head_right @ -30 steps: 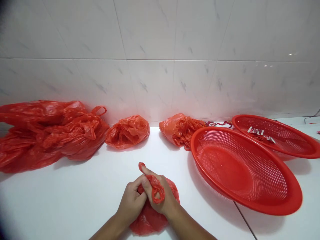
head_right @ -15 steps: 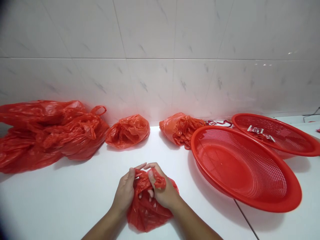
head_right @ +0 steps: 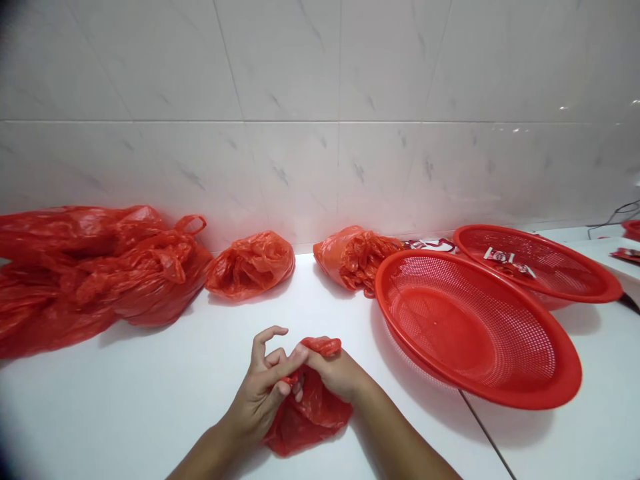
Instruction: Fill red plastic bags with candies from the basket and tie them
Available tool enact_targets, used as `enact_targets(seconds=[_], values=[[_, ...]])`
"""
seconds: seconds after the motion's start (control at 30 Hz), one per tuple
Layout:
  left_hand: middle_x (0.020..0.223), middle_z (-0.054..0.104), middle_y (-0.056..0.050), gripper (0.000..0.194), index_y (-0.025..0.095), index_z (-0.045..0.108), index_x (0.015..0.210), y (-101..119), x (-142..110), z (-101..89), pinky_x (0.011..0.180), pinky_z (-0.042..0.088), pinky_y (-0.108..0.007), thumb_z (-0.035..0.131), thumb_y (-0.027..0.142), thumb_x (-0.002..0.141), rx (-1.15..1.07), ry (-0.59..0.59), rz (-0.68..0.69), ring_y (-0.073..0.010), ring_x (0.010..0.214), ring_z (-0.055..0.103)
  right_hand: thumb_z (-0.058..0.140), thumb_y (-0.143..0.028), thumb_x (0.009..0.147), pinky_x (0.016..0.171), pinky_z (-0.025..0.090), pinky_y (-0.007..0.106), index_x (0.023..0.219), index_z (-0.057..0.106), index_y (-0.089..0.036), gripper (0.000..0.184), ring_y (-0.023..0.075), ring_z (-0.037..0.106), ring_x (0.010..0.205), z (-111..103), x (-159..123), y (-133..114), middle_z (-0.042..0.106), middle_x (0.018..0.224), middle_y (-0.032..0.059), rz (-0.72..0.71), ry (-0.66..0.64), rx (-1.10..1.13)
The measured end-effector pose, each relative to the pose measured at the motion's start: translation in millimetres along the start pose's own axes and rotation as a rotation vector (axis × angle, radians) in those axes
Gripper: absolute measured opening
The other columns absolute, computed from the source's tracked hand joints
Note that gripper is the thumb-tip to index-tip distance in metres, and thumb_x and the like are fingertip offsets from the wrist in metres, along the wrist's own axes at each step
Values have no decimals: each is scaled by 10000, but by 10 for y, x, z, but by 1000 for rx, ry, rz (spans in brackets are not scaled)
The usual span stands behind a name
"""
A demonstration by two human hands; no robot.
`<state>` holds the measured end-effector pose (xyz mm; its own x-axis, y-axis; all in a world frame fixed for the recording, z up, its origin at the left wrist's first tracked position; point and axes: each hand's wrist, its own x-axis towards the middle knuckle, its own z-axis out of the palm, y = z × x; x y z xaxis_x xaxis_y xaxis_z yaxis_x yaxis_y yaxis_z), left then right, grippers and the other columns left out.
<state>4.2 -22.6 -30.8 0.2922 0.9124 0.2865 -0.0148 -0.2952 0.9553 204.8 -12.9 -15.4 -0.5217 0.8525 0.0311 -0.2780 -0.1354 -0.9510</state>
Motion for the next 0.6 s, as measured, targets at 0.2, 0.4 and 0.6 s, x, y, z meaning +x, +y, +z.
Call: enact_targets(seconds=[0.2, 0.4, 0.6], values=[[1461, 554, -84, 1107, 467, 308, 1680, 100, 28, -36, 881, 572, -378, 902, 230, 777, 184, -141, -41, -165, 841, 640, 846, -516, 845, 720, 534, 314, 829, 707, -176, 368, 161, 652, 642, -53, -38, -124, 712, 695, 11, -12, -97, -98], [964, 677, -22, 588, 267, 644, 1415, 198, 144, -50, 821, 526, -316, 744, 176, 843, 108, -82, -244, -194, 847, 659, 804, -273, 858, 777, 540, 318, 909, 828, -203, 90, 196, 700, 826, -84, -3, -38, 747, 936, 54, -281, 92, -493], [949, 727, -48, 627, 246, 601, 1486, 179, 163, -92, 822, 531, -343, 735, 520, 938, -363, -127, -437, -221, 849, 698, 659, -161, 927, 710, 555, 318, 926, 840, -257, 204, 196, 696, 835, -4, 3, 79, 740, 1017, 76, -601, 255, -848]])
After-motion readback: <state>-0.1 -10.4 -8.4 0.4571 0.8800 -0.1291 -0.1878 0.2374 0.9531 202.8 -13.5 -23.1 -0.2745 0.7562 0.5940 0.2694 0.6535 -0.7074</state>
